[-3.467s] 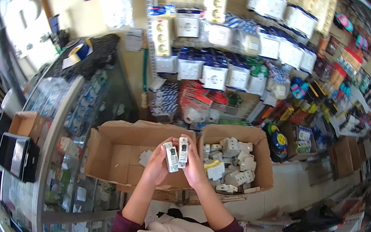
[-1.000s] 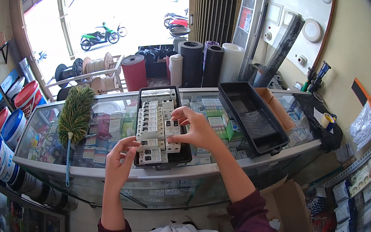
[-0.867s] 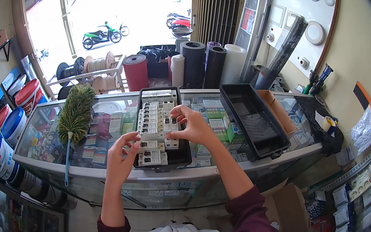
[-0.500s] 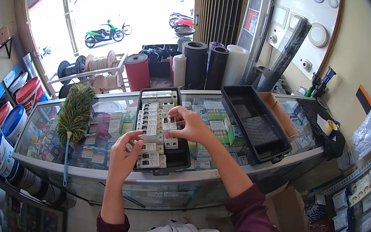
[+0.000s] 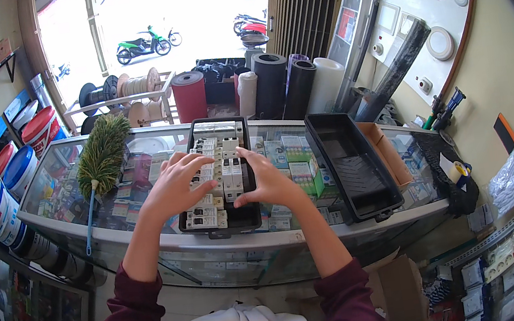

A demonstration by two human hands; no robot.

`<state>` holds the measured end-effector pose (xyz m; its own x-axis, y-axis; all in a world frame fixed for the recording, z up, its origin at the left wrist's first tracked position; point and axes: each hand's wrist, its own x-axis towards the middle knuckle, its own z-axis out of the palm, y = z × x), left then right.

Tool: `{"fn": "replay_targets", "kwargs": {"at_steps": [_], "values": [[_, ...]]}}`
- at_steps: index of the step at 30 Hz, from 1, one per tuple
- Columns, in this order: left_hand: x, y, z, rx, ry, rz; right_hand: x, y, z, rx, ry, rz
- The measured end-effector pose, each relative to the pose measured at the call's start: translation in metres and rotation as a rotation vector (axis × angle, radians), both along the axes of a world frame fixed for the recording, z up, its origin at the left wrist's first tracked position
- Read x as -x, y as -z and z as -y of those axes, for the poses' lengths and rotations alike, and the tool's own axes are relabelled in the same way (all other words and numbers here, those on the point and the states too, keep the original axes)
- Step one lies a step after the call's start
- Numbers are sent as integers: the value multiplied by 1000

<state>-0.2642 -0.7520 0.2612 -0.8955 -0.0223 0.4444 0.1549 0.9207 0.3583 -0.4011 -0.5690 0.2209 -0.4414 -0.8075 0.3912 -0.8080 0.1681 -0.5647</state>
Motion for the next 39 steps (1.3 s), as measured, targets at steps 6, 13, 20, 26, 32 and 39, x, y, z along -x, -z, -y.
{"fn": "replay_targets", "kwargs": {"at_steps": [6, 13, 20, 26, 32, 39], "values": [[36, -6, -6, 204, 63, 188, -2, 1, -3, -60, 21, 93], [54, 4, -4, 163, 91, 294, -5, 2, 1, 34, 4, 149], [33, -12, -9, 115, 201, 283, -22, -11, -18, 17, -16, 295], [16, -21, -17, 129, 212, 354, -35, -12, -30, 11, -106, 386], [21, -21, -19, 108, 188, 369, -38, -14, -34, -78, -80, 494], [36, -9, -2, -22, 248, 348, -23, -12, -40, 3, -220, 950]]}}
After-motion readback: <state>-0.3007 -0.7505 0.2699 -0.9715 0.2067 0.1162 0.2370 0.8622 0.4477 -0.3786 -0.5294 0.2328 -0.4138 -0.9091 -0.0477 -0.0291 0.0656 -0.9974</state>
